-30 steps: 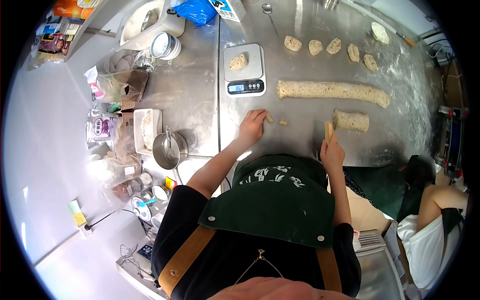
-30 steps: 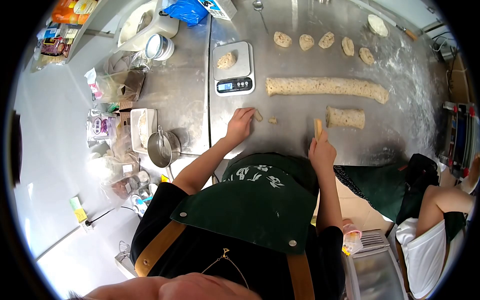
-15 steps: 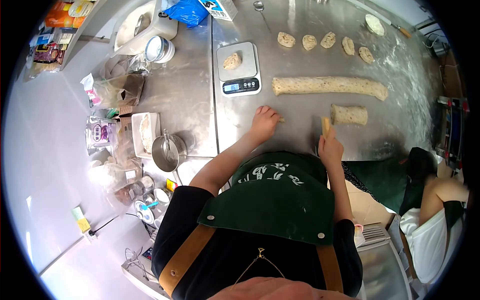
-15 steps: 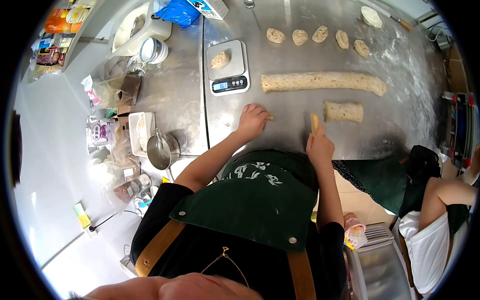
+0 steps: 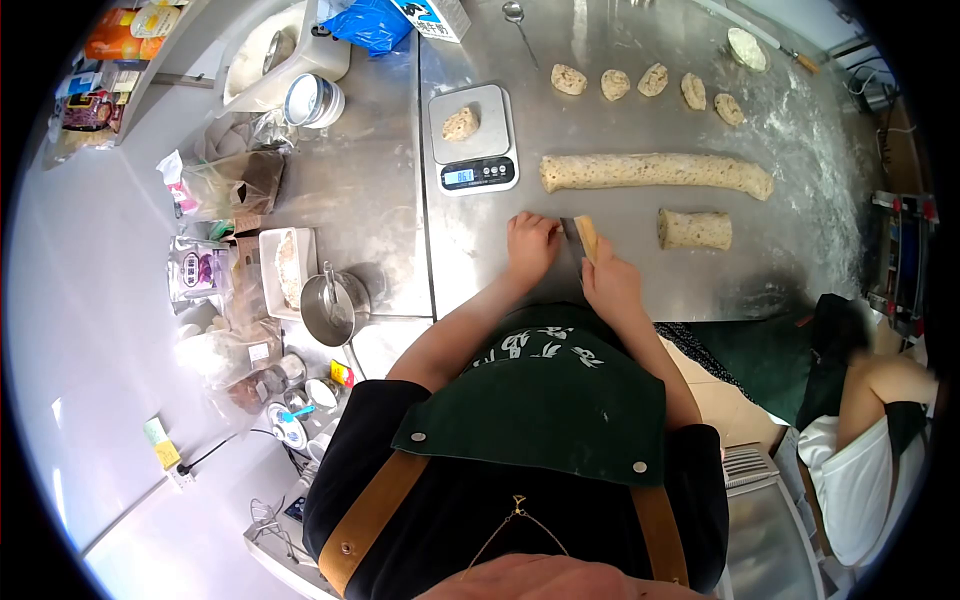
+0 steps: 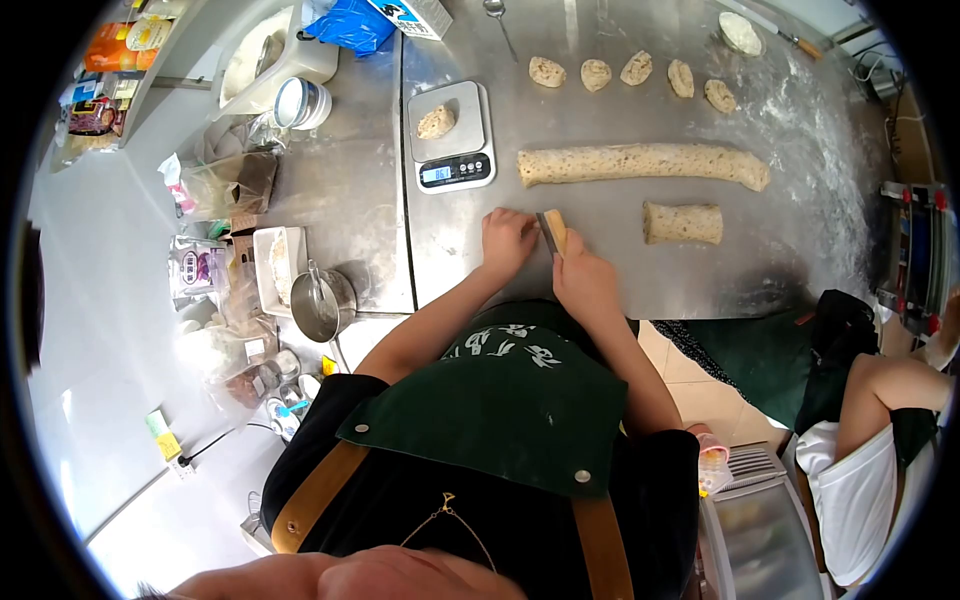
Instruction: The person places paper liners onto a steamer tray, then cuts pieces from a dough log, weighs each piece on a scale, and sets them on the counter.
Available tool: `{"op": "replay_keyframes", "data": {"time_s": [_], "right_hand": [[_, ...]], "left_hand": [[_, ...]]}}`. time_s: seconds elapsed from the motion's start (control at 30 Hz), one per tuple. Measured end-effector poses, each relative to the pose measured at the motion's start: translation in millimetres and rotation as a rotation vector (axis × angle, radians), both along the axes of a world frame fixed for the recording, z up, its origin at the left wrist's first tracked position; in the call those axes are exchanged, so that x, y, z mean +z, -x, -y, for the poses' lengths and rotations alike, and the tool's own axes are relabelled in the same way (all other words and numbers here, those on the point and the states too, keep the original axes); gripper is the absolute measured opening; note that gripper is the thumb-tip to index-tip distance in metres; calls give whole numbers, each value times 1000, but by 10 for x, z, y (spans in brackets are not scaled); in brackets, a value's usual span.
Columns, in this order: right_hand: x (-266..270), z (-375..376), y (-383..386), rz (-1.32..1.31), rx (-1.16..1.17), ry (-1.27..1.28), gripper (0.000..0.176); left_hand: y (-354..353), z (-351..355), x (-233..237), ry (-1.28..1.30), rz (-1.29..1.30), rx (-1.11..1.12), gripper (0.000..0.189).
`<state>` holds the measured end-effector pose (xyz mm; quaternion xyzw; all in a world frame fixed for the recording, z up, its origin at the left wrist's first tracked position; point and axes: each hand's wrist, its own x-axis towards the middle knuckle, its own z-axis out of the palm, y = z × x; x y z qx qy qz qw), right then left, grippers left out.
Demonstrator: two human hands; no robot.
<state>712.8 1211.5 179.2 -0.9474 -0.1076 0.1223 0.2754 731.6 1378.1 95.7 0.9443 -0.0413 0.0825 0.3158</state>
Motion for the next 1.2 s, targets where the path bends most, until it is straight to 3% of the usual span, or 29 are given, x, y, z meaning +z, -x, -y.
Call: {"op": "replay_keyframes", "data": {"time_s": [0.43, 0.83, 1.07, 1.2], "right_hand": [[-217, -279, -163, -88, 103, 176, 28], [-129, -233, -151, 51, 65, 42, 33], [-13, -38, -77, -23, -105, 60, 41], [-17, 190, -24, -35, -148, 136, 43]], "left_hand": [[16, -35, -169, -130, 124, -53, 11], [-86, -339, 88, -84, 167, -114, 16], [-51, -156, -106, -90, 97, -193, 16], [-23, -153, -118, -151, 198, -250, 12]]}}
